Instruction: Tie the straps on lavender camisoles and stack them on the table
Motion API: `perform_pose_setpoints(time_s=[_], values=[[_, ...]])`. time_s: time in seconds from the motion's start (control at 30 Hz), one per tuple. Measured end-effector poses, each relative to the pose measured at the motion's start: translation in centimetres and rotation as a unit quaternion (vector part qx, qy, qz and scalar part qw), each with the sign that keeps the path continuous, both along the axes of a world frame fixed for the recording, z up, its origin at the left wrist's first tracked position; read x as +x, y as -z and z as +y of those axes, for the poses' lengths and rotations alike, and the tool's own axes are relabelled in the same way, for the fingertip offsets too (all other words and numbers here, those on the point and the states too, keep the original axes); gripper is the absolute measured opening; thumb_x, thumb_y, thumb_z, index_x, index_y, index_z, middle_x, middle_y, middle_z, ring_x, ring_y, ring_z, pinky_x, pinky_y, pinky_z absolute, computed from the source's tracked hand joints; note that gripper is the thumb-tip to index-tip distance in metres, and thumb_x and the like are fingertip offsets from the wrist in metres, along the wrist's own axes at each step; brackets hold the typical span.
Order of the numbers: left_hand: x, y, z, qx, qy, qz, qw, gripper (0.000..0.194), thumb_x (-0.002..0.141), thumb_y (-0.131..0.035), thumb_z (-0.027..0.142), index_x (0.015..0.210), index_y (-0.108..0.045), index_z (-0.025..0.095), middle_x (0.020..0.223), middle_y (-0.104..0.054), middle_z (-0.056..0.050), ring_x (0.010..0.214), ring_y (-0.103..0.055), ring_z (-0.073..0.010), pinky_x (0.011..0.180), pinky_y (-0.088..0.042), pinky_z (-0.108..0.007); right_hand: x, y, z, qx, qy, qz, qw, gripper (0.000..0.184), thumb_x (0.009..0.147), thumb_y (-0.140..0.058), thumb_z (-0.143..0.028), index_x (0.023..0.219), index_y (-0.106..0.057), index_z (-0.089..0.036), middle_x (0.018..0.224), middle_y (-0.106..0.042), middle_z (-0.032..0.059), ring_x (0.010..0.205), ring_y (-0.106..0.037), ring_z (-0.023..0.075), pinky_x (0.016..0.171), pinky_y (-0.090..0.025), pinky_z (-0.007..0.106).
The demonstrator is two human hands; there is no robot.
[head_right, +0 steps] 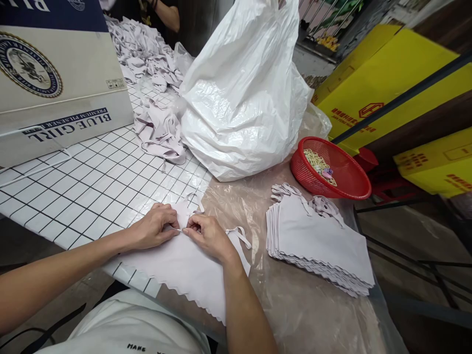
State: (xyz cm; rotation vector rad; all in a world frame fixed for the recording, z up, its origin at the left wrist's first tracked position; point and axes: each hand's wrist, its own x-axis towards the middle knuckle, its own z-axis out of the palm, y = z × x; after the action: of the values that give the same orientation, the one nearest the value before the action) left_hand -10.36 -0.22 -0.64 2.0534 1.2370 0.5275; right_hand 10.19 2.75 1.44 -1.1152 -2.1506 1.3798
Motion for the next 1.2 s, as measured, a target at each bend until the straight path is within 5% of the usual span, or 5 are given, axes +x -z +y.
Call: perform_pose_setpoints(time_s=[0.47,0.67,0.9,1.0,1.2], values=[[0.4,-0.1,0.4,-0.013,-0.003,0.042,0.999,0.009,0.08,-0.057,0.019,0.071,-0.055,0.017,0.072,-0.061,-0.004,0.082,-0.054,-0.0228,0.082,-0.036,-0.04,-1.8,1.3,-0.7,0.028,0.056,0.017,0.998,0.018,0.086,-0.061,-0.03,0.071,-0.06,-0.02,0.068,-0.057,-0.0009,0.064,-0.049,0.0134,0.061,-0.039,0.027],[-1.8,-0.6,-2.2,0.093,-0.112,0.072,0.987,0.018,0.087,-0.054,0.033,0.096,-0.06,0.018,0.102,-0.063,-0.01,0.098,-0.055,-0.0286,0.086,-0.041,-0.044,1.8,-1.6,-1.4,0.076,0.18,-0.024,0.98,0.016,0.084,-0.064,-0.037,0.084,-0.067,-0.021,0.076,-0.067,0.0024,0.068,-0.058,0.0167,0.064,-0.044,0.029],[-7.6,0.0,-6.9,0.001,-0.208,0.173,0.963,0.038,0.084,-0.052,0.06,0.087,-0.059,0.022,0.082,-0.062,-0.006,0.079,-0.058,-0.0267,0.069,-0.048,-0.038,11.6,-3.3,-11.7,0.01,0.371,-0.234,0.899,0.037,0.088,-0.055,-0.05,0.064,-0.056,-0.021,0.063,-0.062,0.0021,0.058,-0.054,0.0162,0.056,-0.037,0.027],[-7.3,0.4,-7.6,-0.016,-0.201,0.18,0.963,0.035,0.081,-0.055,0.059,0.08,-0.062,0.025,0.076,-0.065,-0.004,0.076,-0.057,-0.0264,0.066,-0.047,-0.037,11.4,-0.9,-15.9,-0.042,0.415,-0.241,0.876,0.035,0.086,-0.058,-0.052,0.068,-0.055,-0.022,0.066,-0.064,0.0031,0.061,-0.057,0.0183,0.058,-0.039,0.028],[-5.7,-0.1,-8.0,-0.006,-0.179,0.157,0.971,0.036,0.084,-0.049,0.053,0.061,-0.053,0.026,0.06,-0.059,0.0,0.064,-0.054,-0.0242,0.058,-0.04,-0.032,8.2,1.6,-17.7,0.092,0.456,-0.234,0.853,0.024,0.08,-0.065,-0.032,0.065,-0.048,-0.023,0.067,-0.055,0.0007,0.068,-0.051,0.0184,0.065,-0.038,0.03]])
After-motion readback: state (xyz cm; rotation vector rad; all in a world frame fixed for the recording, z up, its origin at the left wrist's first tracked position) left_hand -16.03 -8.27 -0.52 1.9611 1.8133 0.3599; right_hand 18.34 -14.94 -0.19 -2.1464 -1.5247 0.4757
